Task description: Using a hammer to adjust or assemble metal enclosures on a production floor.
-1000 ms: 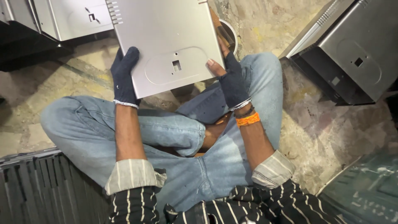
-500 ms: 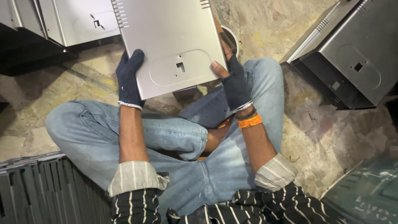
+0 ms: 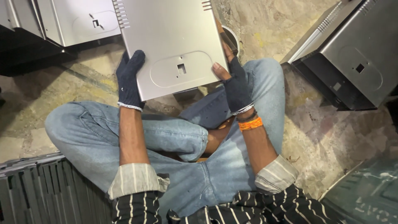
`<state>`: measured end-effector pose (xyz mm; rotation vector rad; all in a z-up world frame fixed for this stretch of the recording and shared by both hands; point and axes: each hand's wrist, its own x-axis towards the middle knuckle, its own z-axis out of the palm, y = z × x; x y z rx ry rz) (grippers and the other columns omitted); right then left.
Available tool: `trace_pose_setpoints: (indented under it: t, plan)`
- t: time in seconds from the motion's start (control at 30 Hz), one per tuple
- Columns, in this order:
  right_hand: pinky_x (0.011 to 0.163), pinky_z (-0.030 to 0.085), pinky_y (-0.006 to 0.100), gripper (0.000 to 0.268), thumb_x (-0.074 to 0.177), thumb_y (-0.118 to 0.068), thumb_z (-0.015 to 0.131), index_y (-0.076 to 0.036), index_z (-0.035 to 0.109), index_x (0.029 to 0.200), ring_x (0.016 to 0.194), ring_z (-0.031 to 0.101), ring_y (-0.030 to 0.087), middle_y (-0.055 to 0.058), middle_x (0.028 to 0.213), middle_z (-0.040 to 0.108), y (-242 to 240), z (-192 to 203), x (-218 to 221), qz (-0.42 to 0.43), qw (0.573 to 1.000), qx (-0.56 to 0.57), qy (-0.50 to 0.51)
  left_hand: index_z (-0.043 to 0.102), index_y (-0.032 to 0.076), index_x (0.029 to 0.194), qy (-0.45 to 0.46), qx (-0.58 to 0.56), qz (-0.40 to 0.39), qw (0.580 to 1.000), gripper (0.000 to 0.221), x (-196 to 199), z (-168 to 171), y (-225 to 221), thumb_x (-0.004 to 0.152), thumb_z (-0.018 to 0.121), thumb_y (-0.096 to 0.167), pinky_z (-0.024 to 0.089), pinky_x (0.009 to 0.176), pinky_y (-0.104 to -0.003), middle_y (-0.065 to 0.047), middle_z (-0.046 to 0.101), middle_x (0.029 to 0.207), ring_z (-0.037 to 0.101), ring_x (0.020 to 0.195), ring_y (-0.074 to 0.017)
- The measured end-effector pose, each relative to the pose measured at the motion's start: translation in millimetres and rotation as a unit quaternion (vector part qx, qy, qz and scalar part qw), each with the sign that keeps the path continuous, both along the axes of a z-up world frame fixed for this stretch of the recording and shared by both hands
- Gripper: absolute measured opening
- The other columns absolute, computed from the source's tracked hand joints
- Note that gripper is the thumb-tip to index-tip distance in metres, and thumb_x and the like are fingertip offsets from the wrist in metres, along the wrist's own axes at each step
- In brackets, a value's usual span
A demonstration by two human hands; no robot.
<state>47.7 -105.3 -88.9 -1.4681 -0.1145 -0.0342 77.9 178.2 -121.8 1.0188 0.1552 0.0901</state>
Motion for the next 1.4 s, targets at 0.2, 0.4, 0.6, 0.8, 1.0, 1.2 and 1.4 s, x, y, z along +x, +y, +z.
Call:
trace_pose_setpoints:
  t: [0.2, 0.4, 0.6, 0.8, 1.0, 1.2, 1.4]
  plan:
    - [0.113, 0.048, 0.031, 0.066, 0.1, -0.014, 0.064, -0.004, 0.039, 0.16, 0.132, 0.055, 0.017, 0.01, 0.15, 0.056, 0.2, 2.4, -0.6, -0.008, 1.0, -0.015, 0.004, 0.062, -0.004, 0.135, 0.006, -0.002, 0.0, 1.0, 0.045, -0.6, 0.6, 0.0, 0.096, 0.07, 0.016, 0.059, 0.087, -0.031, -0.012, 0.071, 0.115, 0.07, 0.098, -0.0199]
    - [0.113, 0.046, 0.03, 0.046, 0.109, -0.018, 0.062, -0.001, 0.052, 0.15, 0.134, 0.057, 0.015, 0.011, 0.146, 0.062, -18.6, -6.3, 22.5, -0.049, 0.988, -0.126, -0.075, 0.06, -0.004, 0.137, 0.008, -0.006, -0.004, 1.0, 0.047, -0.9, 4.3, 0.0, 0.095, 0.07, 0.014, 0.058, 0.089, -0.031, -0.012, 0.07, 0.117, 0.07, 0.099, -0.0204]
    - [0.075, 0.058, 0.037, 0.034, 0.09, -0.031, 0.068, -0.008, 0.068, 0.116, 0.081, 0.076, 0.025, 0.009, 0.104, 0.074, -39.2, -0.8, 98.1, -0.163, 0.928, -0.334, -0.001, 0.058, -0.002, 0.14, 0.005, 0.0, -0.011, 1.0, 0.051, -7.7, 18.7, -4.4, 0.093, 0.07, 0.014, 0.058, 0.091, -0.032, -0.012, 0.07, 0.122, 0.07, 0.103, -0.0213]
    - [0.085, 0.052, 0.048, 0.044, 0.09, -0.042, 0.068, -0.003, 0.065, 0.111, 0.101, 0.066, 0.044, 0.025, 0.108, 0.07, -45.6, -91.1, 188.2, -0.008, 0.861, -0.508, 0.008, 0.059, -0.003, 0.14, 0.016, 0.013, -0.014, 1.0, 0.053, -8.2, 15.7, -1.4, 0.091, 0.07, 0.016, 0.056, 0.087, -0.032, -0.01, 0.069, 0.118, 0.068, 0.099, -0.0204]
    - [0.084, 0.055, 0.045, 0.039, 0.085, -0.031, 0.068, 0.001, 0.073, 0.106, 0.101, 0.068, 0.043, 0.027, 0.104, 0.072, -53.4, -99.4, 189.0, -0.049, 0.891, -0.451, 0.014, 0.061, -0.003, 0.137, 0.026, 0.037, 0.007, 0.999, 0.051, -5.1, 8.8, -4.1, 0.091, 0.071, 0.017, 0.056, 0.088, -0.031, -0.01, 0.07, 0.116, 0.068, 0.098, -0.0194]
    - [0.066, 0.055, 0.038, 0.052, 0.078, -0.035, 0.09, 0.006, 0.072, 0.105, 0.077, 0.071, 0.024, 0.016, 0.088, 0.072, -76.1, -26.6, 137.8, -0.024, 0.894, -0.446, 0.012, 0.062, -0.003, 0.134, 0.037, 0.028, 0.014, 0.999, 0.048, -7.9, 9.6, -4.1, 0.092, 0.07, 0.018, 0.056, 0.083, -0.031, -0.01, 0.069, 0.113, 0.068, 0.095, -0.0193]
    - [0.074, 0.057, 0.027, 0.06, 0.08, -0.015, 0.082, 0.0, 0.057, 0.133, 0.086, 0.069, 0.012, 0.001, 0.097, 0.072, -54.0, 72.6, -13.9, -0.009, 0.998, 0.037, 0.046, 0.061, -0.003, 0.136, 0.043, 0.011, 0.03, 0.999, 0.05, -5.7, 11.6, -3.0, 0.092, 0.071, 0.018, 0.057, 0.085, -0.031, -0.01, 0.07, 0.115, 0.069, 0.096, -0.0196]
